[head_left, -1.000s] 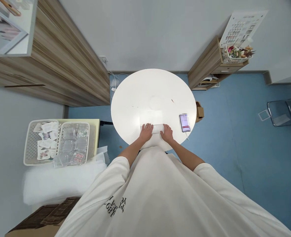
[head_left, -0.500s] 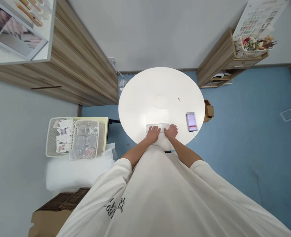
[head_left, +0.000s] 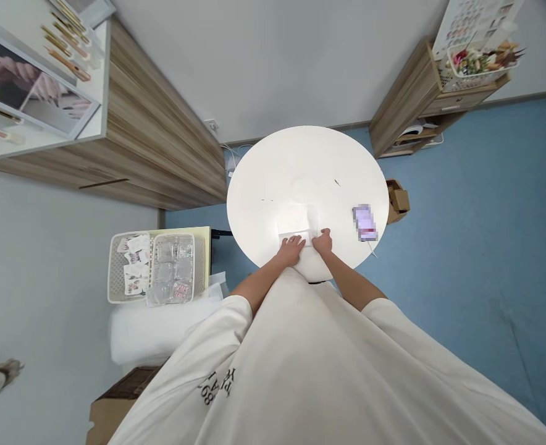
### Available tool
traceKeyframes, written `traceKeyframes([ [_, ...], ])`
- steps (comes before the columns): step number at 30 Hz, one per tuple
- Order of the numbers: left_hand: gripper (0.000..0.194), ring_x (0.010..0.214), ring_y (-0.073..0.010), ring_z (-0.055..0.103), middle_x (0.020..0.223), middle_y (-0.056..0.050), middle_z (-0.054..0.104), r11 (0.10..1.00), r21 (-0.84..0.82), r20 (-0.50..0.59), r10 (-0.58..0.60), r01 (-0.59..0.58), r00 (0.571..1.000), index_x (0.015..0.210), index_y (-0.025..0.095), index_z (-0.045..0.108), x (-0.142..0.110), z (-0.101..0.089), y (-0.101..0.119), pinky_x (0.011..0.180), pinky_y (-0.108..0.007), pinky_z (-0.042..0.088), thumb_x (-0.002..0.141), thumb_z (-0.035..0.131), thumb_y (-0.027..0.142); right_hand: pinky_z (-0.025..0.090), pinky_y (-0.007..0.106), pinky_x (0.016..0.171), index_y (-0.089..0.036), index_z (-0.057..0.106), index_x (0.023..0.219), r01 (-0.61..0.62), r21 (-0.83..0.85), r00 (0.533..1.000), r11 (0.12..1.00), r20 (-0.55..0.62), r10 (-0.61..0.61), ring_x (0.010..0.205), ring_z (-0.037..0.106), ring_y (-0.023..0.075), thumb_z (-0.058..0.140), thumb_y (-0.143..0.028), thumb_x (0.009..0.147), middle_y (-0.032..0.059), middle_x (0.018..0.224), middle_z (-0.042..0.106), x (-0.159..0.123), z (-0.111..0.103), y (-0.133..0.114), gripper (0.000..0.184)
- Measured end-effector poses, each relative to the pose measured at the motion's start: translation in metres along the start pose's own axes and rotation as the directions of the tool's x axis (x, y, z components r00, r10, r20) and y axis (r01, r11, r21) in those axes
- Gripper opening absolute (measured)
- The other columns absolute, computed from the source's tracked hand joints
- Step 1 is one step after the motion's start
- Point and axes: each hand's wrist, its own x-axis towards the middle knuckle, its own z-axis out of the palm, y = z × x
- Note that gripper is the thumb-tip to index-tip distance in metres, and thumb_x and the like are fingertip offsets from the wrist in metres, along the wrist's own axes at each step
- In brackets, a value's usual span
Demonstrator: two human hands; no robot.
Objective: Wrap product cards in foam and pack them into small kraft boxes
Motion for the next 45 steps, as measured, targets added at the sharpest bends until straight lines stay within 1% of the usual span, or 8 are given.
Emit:
traceKeyframes([
  [5, 0.080, 0.147, -0.0313, 0.033, 0.161, -0.016, 0.035, 0.997, -0.076, -0.014, 0.001, -0.002, 1.000, 0.157, 0.019, 0.030, -0.001, -0.006, -0.004, 0.116, -0.050, 0.028, 0.080, 0.052, 0.012, 0.048, 0.032, 0.075, -0.021, 0.061, 0.097, 0.135, 0.006, 0.991, 0.991, -0.024, -0.135, 0.085, 0.062, 0.0231, 0.049, -0.026, 0.083, 0.0086, 0.095, 0.068, -0.008, -0.003, -0.002, 0.019],
  [13, 0.087, 0.138, -0.0233, 0.049, 0.155, -0.012, 0.048, 0.949, -0.315, -0.067, -0.040, 0.017, 0.997, 0.161, 0.017, 0.014, -0.005, -0.007, -0.018, 0.113, -0.040, 0.035, 0.080, 0.044, 0.004, 0.048, 0.030, 0.087, -0.020, 0.064, 0.111, 0.366, -0.123, 0.930, 0.922, 0.093, -0.356, 0.099, 0.062, 0.0199, 0.041, -0.022, 0.093, 0.0079, 0.111, 0.068, -0.033, 0.005, -0.019, 0.029],
  [19, 0.068, 0.125, -0.0222, 0.058, 0.146, -0.008, 0.056, 0.903, -0.429, -0.190, -0.117, 0.025, 0.975, 0.152, 0.021, 0.036, -0.012, 0.002, -0.023, 0.107, -0.038, 0.043, 0.086, 0.041, 0.004, 0.046, 0.030, 0.097, -0.017, 0.060, 0.135, 0.495, -0.302, 0.867, 0.815, 0.236, -0.440, 0.112, 0.061, 0.0221, 0.036, -0.016, 0.098, 0.0126, 0.127, 0.062, -0.039, -0.001, -0.022, 0.043],
  [23, 0.050, 0.133, -0.0249, 0.050, 0.148, -0.010, 0.049, 0.870, -0.462, -0.298, -0.333, 0.170, 0.895, 0.138, 0.020, 0.050, -0.023, 0.012, -0.026, 0.109, -0.040, 0.044, 0.090, 0.041, 0.007, 0.048, 0.033, 0.091, -0.015, 0.051, 0.143, 0.540, -0.460, 0.842, 0.705, 0.315, -0.439, 0.108, 0.060, 0.0260, 0.043, -0.010, 0.093, 0.0158, 0.127, 0.058, -0.043, 0.002, -0.027, 0.051],
  [28, 0.044, 0.125, -0.0286, 0.056, 0.144, -0.017, 0.048, 0.613, -0.624, -0.098, -0.677, 0.485, 0.730, 0.140, 0.019, 0.041, -0.033, 0.027, -0.032, 0.097, -0.040, 0.050, 0.097, 0.046, 0.022, 0.048, 0.034, 0.083, -0.017, 0.052, 0.133, 0.552, -0.563, 0.834, 0.616, 0.350, -0.427, 0.106, 0.058, 0.0278, 0.044, -0.006, 0.092, 0.0165, 0.122, 0.058, -0.044, 0.007, -0.033, 0.044],
  [36, 0.052, 0.107, -0.0232, 0.063, 0.133, -0.016, 0.053, 0.075, -0.921, 0.195, -0.760, 0.381, 0.621, 0.126, 0.020, 0.042, -0.020, 0.020, -0.035, 0.082, -0.032, 0.051, 0.084, 0.071, 0.027, 0.044, 0.031, 0.077, -0.017, 0.049, 0.124, 0.508, -0.593, 0.861, 0.625, 0.314, -0.401, 0.101, 0.057, 0.0243, 0.045, -0.007, 0.096, 0.0139, 0.119, 0.057, -0.043, 0.011, -0.042, 0.030],
  [40, 0.049, 0.100, -0.0223, 0.063, 0.118, -0.011, 0.061, -0.070, -0.938, 0.283, -0.722, 0.340, 0.631, 0.116, 0.020, 0.046, -0.011, 0.013, -0.038, 0.078, -0.030, 0.049, 0.081, 0.077, 0.036, 0.043, 0.030, 0.077, -0.017, 0.048, 0.126, 0.506, -0.577, 0.862, 0.641, 0.309, -0.403, 0.103, 0.056, 0.0242, 0.045, -0.008, 0.096, 0.0135, 0.119, 0.057, -0.043, 0.011, -0.041, 0.032],
  [45, 0.024, 0.083, -0.0177, 0.061, 0.092, -0.003, 0.062, 0.015, -0.948, 0.220, -0.694, 0.318, 0.686, 0.086, 0.022, 0.051, 0.000, 0.013, -0.039, 0.072, -0.028, 0.046, 0.083, 0.074, 0.029, 0.043, 0.031, 0.081, -0.018, 0.047, 0.133, 0.505, -0.532, 0.863, 0.680, 0.296, -0.409, 0.106, 0.056, 0.0254, 0.046, -0.009, 0.096, 0.0140, 0.121, 0.056, -0.041, 0.010, -0.036, 0.038],
])
